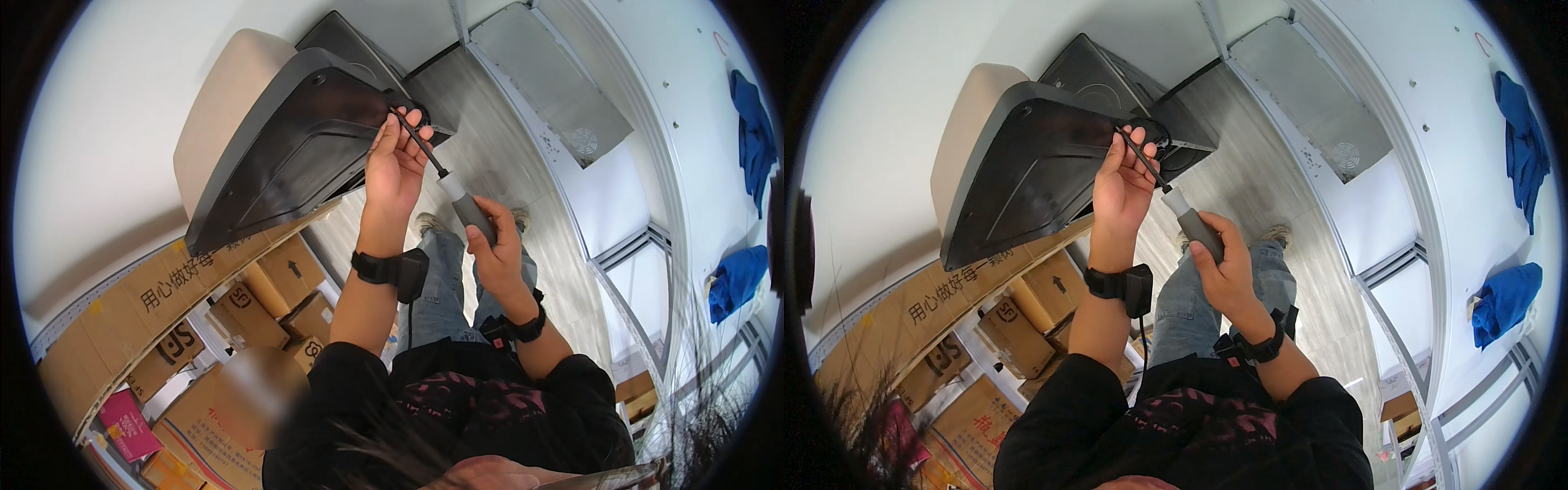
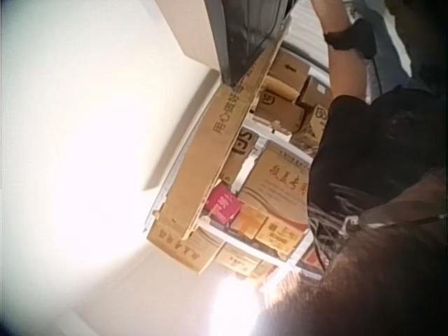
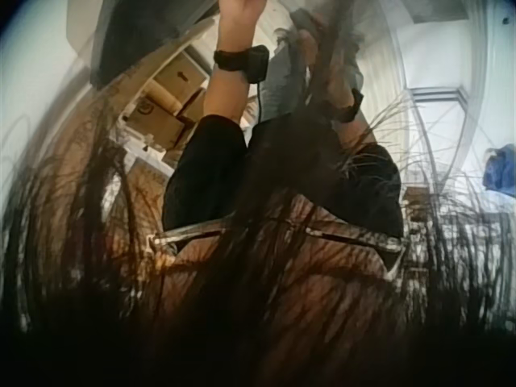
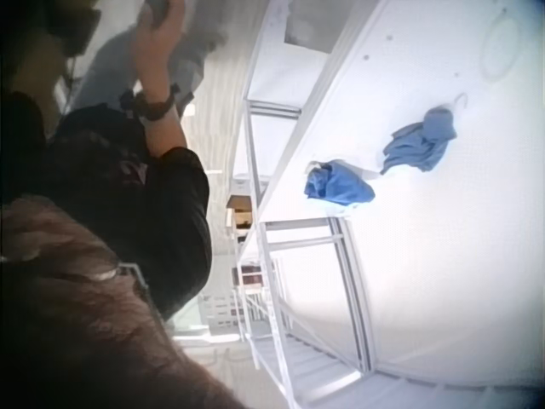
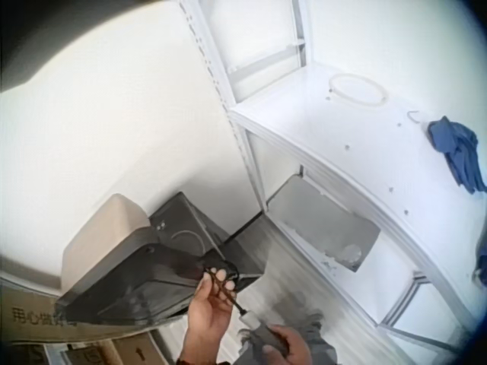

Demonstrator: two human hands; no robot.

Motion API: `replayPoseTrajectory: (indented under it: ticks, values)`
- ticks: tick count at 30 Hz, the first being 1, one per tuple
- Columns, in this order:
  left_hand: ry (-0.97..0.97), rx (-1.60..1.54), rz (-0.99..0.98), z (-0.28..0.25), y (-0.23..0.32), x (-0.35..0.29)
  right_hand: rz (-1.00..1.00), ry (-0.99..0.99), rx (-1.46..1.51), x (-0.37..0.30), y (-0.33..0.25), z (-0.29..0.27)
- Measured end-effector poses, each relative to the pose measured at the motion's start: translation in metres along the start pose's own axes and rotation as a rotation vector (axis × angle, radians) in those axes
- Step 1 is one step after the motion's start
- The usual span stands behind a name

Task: The person uses a screwdriver to remove screws from the back panel of a black electronic device mounted on a wall. After removing the screws, they detach the metal back panel, exposing the internal components.

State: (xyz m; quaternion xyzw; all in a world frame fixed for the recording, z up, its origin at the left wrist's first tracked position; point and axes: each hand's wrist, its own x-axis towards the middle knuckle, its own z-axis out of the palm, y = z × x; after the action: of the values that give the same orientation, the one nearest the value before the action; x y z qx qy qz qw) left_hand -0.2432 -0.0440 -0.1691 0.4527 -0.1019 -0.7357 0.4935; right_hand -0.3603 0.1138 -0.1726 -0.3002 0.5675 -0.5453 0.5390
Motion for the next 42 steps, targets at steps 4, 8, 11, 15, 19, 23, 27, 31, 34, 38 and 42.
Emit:
replayPoseTrajectory:
  ticks: [4, 8, 11, 15, 19, 23, 27, 31, 34, 38, 42]
  values:
    - [-0.002, 0.183, -0.023, -0.003, 0.008, -0.008, -0.018, 0.010, -0.066, -0.001, -0.003, 0.005]
    - [-0.102, 0.825, 0.205, -0.007, 0.022, -0.031, -0.025, 0.004, -0.090, 0.000, -0.005, 0.008]
    - [-0.072, 1.402, 0.733, 0.009, 0.048, -0.066, -0.053, 0.017, -0.100, 0.000, -0.005, 0.012]
    - [-0.221, 1.632, 1.633, 0.055, 0.102, -0.081, -0.053, 0.047, -0.079, -0.002, -0.007, 0.015]
    - [-0.107, 1.904, 1.465, 0.085, 0.130, -0.075, -0.236, 0.097, -0.234, -0.002, -0.011, 0.020]
    - [-0.022, 2.148, 1.434, 0.092, 0.132, -0.059, -0.206, 0.167, -0.123, -0.010, -0.002, 0.027]
    - [0.056, 2.164, 1.505, 0.088, 0.129, -0.049, -0.252, 0.228, -0.106, -0.013, 0.010, 0.029]
    - [0.062, 2.137, 1.524, 0.086, 0.127, -0.047, -0.163, 0.273, 0.091, -0.016, 0.004, 0.036]
    - [0.065, 2.127, 1.537, 0.086, 0.127, -0.045, -0.069, 0.238, 0.118, -0.017, 0.000, 0.033]
    - [0.067, 2.112, 1.535, 0.085, 0.127, -0.045, -0.224, 0.315, -0.060, -0.012, -0.002, 0.036]
    - [0.067, 2.103, 1.528, 0.086, 0.124, -0.048, -0.324, 0.328, -0.114, -0.012, 0.010, 0.034]
